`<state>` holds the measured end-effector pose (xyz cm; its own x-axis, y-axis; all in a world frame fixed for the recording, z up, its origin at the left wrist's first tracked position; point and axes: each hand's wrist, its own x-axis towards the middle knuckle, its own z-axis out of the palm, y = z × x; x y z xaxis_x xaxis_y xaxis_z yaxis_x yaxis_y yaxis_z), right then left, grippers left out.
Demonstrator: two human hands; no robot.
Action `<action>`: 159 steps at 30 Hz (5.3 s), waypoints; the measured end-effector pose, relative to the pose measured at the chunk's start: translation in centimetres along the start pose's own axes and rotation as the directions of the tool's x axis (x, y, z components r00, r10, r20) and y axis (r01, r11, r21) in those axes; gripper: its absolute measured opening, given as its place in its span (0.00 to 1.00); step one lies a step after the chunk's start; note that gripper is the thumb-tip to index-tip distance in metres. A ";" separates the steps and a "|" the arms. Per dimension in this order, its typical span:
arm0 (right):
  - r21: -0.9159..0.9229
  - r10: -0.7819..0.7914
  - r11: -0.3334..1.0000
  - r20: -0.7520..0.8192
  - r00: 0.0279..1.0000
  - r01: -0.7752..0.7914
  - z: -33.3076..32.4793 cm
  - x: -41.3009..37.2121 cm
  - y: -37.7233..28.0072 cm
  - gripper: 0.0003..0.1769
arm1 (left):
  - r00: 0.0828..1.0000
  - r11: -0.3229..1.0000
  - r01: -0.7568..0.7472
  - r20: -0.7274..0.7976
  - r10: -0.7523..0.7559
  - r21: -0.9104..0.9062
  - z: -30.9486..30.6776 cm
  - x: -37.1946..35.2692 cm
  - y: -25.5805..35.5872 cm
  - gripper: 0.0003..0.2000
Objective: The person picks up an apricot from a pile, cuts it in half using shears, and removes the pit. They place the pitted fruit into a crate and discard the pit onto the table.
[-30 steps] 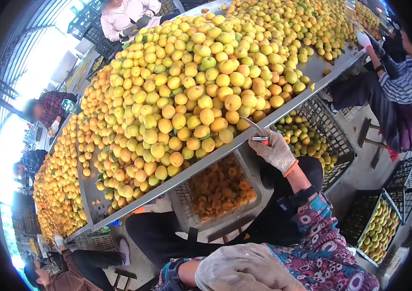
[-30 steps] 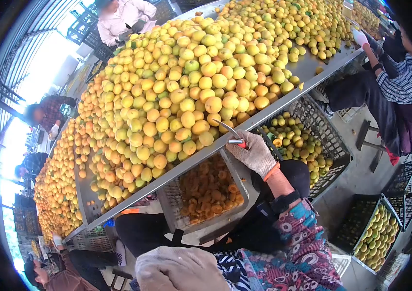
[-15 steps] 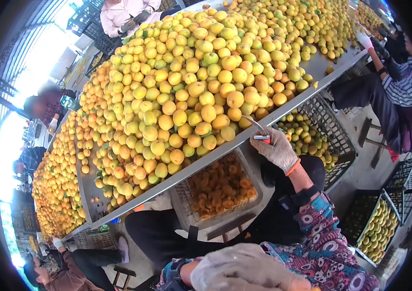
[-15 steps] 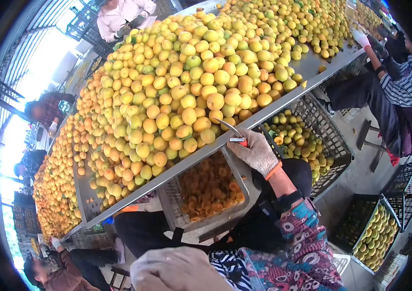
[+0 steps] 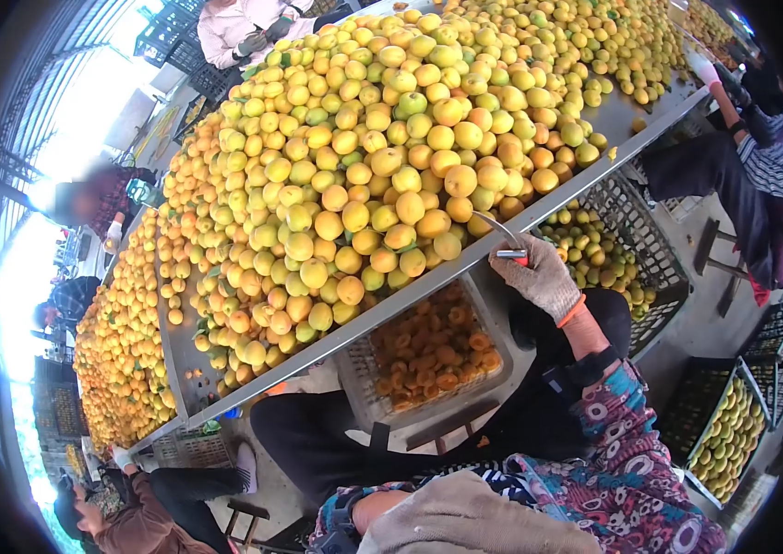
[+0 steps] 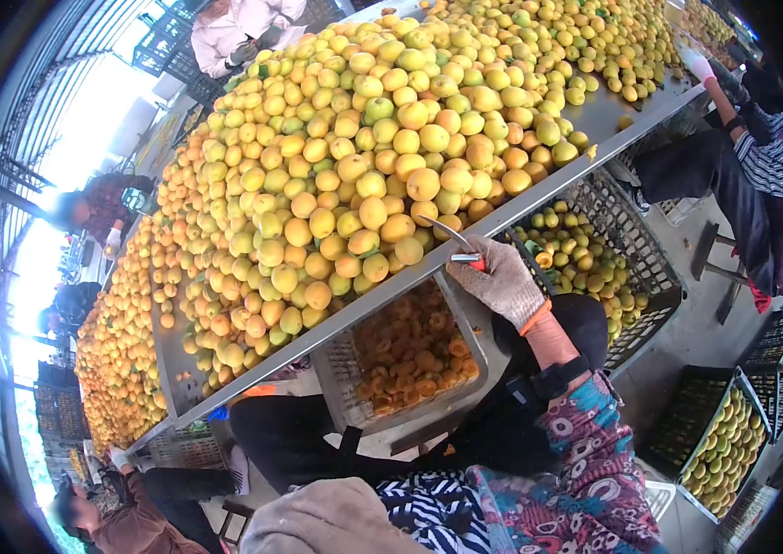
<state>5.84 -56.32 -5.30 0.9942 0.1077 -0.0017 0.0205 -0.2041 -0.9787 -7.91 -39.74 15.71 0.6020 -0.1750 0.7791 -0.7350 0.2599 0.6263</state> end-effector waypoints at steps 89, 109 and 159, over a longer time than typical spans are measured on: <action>0.079 0.262 0.964 -0.087 0.961 -0.256 4.1 1.1 -1.7 0.11 | -0.001 0.443 0.448 -0.496 -0.868 -0.776 -16.2 -27.9 -5.0 0.17; 0.445 0.353 0.855 -0.126 0.927 -0.265 2.9 -3.9 3.3 0.08 | 0.367 0.364 0.823 -0.080 -0.927 -0.436 -7.3 -12.7 -12.7 0.19; 0.440 0.217 0.875 0.017 0.976 -0.202 8.6 -4.5 2.5 0.16 | 0.567 0.646 0.752 0.375 -0.734 0.128 16.6 -4.9 -16.8 0.15</action>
<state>0.50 -48.99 -9.53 0.9730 0.0777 -0.2173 -0.2295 0.2279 -0.9462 -3.67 -59.06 1.80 0.7635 -0.6458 -0.0075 -0.0621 -0.0851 0.9944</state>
